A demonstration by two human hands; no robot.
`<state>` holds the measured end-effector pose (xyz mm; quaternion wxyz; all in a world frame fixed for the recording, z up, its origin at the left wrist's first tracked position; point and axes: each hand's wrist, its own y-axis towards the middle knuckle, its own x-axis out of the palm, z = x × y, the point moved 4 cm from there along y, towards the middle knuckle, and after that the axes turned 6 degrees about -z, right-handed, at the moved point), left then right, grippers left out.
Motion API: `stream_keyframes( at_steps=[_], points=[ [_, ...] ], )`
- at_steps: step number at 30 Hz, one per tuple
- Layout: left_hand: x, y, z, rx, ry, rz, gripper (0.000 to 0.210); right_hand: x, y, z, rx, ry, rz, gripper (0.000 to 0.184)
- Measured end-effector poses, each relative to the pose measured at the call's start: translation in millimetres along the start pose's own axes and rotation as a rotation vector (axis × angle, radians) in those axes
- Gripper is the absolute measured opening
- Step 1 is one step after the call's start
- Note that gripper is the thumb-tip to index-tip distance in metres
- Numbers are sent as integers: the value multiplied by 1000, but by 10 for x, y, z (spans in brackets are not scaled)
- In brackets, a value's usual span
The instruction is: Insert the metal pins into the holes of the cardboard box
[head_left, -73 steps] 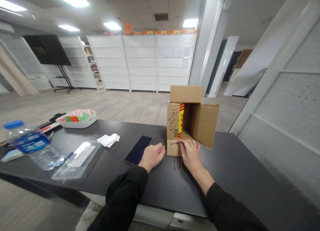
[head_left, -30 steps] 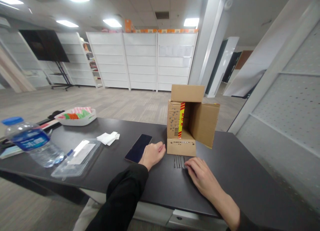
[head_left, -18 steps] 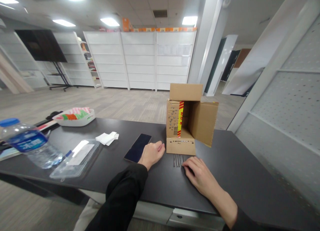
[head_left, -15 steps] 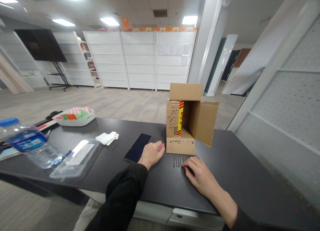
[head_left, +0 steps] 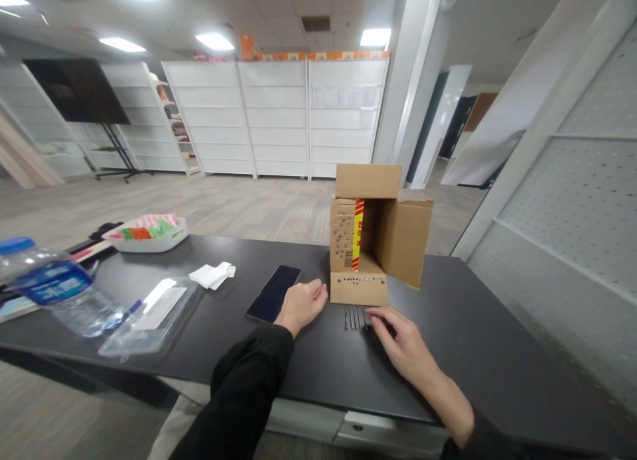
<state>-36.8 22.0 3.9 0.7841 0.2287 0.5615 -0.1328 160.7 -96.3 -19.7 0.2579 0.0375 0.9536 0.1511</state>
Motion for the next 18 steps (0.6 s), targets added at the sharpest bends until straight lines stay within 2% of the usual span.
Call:
stream_keyframes(
  at_steps=[4, 8, 11, 18],
  points=[
    [-3, -2, 3, 3, 7, -6, 35, -43, 26, 165, 262, 600, 140, 40],
    [-3, 2, 2, -3, 12, -7, 34, -17, 44, 188, 398, 1054, 124, 34],
    [-9, 3, 8, -5, 16, -13, 34, 5, 48, 161, 457, 1173, 31, 29],
    [-4, 6, 4, -6, 33, -26, 35, -27, 66, -16, 420, 1182, -79, 44]
  ],
)
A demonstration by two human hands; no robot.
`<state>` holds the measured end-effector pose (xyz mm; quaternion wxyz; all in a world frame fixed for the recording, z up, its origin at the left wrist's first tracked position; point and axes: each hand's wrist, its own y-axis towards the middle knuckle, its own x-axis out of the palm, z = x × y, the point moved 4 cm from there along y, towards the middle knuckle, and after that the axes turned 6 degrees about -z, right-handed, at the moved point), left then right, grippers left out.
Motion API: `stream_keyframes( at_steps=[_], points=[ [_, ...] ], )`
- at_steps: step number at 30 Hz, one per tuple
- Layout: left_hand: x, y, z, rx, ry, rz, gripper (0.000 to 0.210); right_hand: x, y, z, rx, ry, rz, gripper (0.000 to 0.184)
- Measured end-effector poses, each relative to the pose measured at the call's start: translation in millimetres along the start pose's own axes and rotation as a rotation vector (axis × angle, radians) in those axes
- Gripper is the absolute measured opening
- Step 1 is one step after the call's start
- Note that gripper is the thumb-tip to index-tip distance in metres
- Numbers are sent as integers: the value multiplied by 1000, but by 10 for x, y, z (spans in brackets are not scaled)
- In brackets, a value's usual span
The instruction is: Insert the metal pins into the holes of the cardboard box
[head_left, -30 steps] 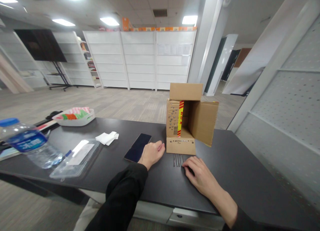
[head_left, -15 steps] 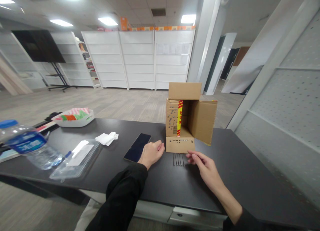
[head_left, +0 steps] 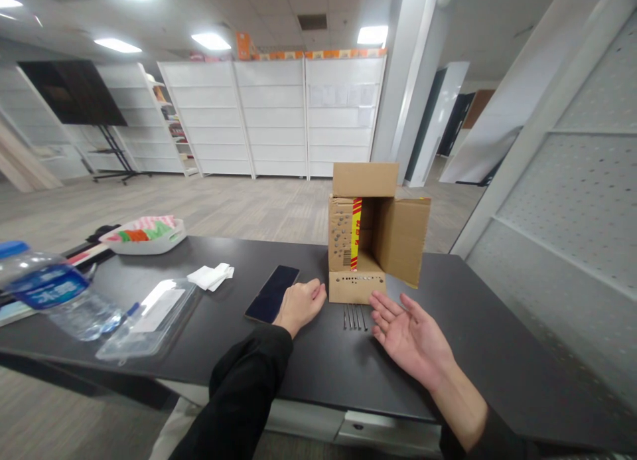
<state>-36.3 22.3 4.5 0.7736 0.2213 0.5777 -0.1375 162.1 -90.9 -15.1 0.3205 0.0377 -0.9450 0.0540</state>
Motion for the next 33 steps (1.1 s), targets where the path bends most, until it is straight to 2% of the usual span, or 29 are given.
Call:
stream_keyframes(
  at_steps=[8, 14, 18, 23, 26, 29, 31, 33],
  points=[
    [-9, 0, 4, -8, -8, 6, 34, 138, -56, -58, -52, 40, -76, 57],
    [-4, -2, -1, -20, -7, -9, 35, 168, -63, -102, -172, -276, -149, 69],
    [-7, -1, -3, -26, -13, -16, 36, 174, -64, -103, -166, -270, -149, 70],
    [-17, -2, 7, -25, -21, -22, 35, 176, -15, -126, -149, -209, -110, 64],
    [-11, -2, 3, -20, -20, -11, 36, 150, 93, -143, -118, -149, -62, 42],
    [-2, -4, -7, -6, -15, 8, 35, 82, 235, -181, -135, -101, 59, 22],
    [1, -5, -11, 9, -14, 19, 35, 31, 329, -220, -188, -141, 144, 27],
    [4, -4, -12, 15, -15, 18, 35, -8, 417, -267, -272, -293, 214, 33]
  ],
)
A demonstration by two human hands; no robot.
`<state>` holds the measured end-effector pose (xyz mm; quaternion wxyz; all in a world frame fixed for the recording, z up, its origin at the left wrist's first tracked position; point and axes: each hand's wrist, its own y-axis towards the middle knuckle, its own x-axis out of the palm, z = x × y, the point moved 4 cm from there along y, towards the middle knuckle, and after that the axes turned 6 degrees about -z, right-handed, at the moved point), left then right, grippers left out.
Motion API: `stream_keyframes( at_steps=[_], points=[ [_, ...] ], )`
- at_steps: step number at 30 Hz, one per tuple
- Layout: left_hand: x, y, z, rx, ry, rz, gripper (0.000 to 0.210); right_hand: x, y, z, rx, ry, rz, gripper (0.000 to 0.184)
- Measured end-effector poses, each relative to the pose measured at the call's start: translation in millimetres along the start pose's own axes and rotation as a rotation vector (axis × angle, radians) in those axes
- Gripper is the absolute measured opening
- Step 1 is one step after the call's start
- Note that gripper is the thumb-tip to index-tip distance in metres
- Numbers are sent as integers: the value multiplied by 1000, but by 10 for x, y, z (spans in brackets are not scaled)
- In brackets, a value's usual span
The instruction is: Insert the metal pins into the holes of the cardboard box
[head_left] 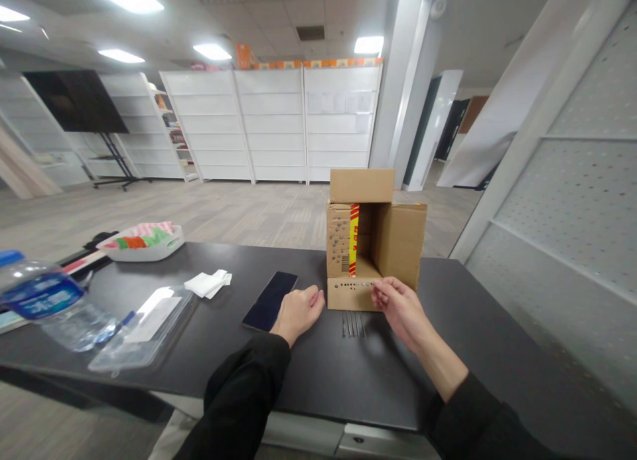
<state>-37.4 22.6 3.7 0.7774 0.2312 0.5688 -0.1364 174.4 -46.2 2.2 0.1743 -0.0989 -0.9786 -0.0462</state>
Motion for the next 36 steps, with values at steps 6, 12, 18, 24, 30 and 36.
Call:
stream_keyframes(
  at_steps=[6, 12, 18, 24, 30, 36],
  points=[
    [2, 1, -1, -41, 9, -26, 35, 74, 204, -15, -360, -722, 49, 24],
    [4, -2, 0, -26, 6, -24, 35, 184, 193, 49, -619, -1210, -31, 11],
    [9, 1, -6, 0, -4, 14, 34, 134, 190, 119, -621, -1300, 10, 8],
    [-21, -15, 10, -5, -27, 23, 33, 147, 189, 151, -615, -1342, 14, 7],
    [0, -16, 3, 4, -42, 34, 33, 142, 206, 169, -613, -1352, 16, 8],
    [-3, -11, 14, 17, -58, 34, 34, 132, 234, 203, -611, -1366, 44, 9]
  ],
)
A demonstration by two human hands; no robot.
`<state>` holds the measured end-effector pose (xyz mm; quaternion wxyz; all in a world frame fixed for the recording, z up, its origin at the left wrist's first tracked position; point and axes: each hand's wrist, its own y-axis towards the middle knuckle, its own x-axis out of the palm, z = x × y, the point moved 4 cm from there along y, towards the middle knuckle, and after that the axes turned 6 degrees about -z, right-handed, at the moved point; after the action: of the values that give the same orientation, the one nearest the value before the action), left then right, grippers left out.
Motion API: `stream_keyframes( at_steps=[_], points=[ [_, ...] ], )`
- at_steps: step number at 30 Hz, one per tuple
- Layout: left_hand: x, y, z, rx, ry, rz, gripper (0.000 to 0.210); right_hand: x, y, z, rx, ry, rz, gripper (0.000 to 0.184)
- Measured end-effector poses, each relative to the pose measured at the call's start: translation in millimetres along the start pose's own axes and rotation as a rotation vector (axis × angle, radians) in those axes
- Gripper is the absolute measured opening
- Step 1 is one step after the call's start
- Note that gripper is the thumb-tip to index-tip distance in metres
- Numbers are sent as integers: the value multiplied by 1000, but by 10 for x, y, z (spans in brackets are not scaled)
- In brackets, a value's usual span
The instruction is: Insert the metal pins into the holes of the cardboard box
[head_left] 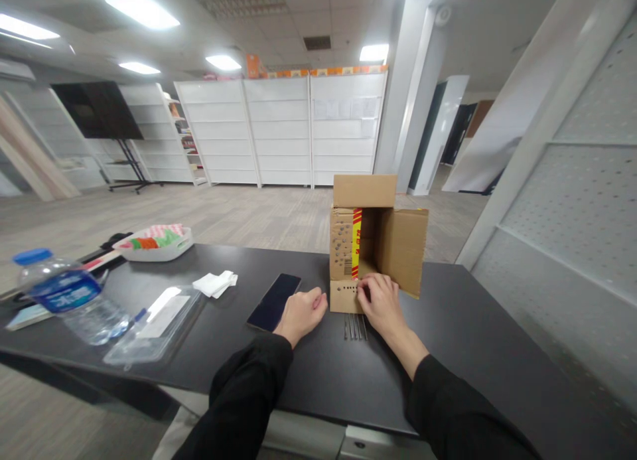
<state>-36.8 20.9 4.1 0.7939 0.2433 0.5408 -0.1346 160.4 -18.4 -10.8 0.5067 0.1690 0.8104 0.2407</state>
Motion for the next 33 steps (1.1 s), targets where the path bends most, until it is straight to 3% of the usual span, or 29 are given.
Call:
stream_keyframes(
  at_steps=[8, 33],
  points=[
    [-38, -8, 29, -12, 7, -27, 34, -9, 4, -37, -9, -33, -7, 16],
    [5, 3, -22, -7, -1, 11, 34, -84, -54, -77, -31, 47, -46, 14]
  ],
)
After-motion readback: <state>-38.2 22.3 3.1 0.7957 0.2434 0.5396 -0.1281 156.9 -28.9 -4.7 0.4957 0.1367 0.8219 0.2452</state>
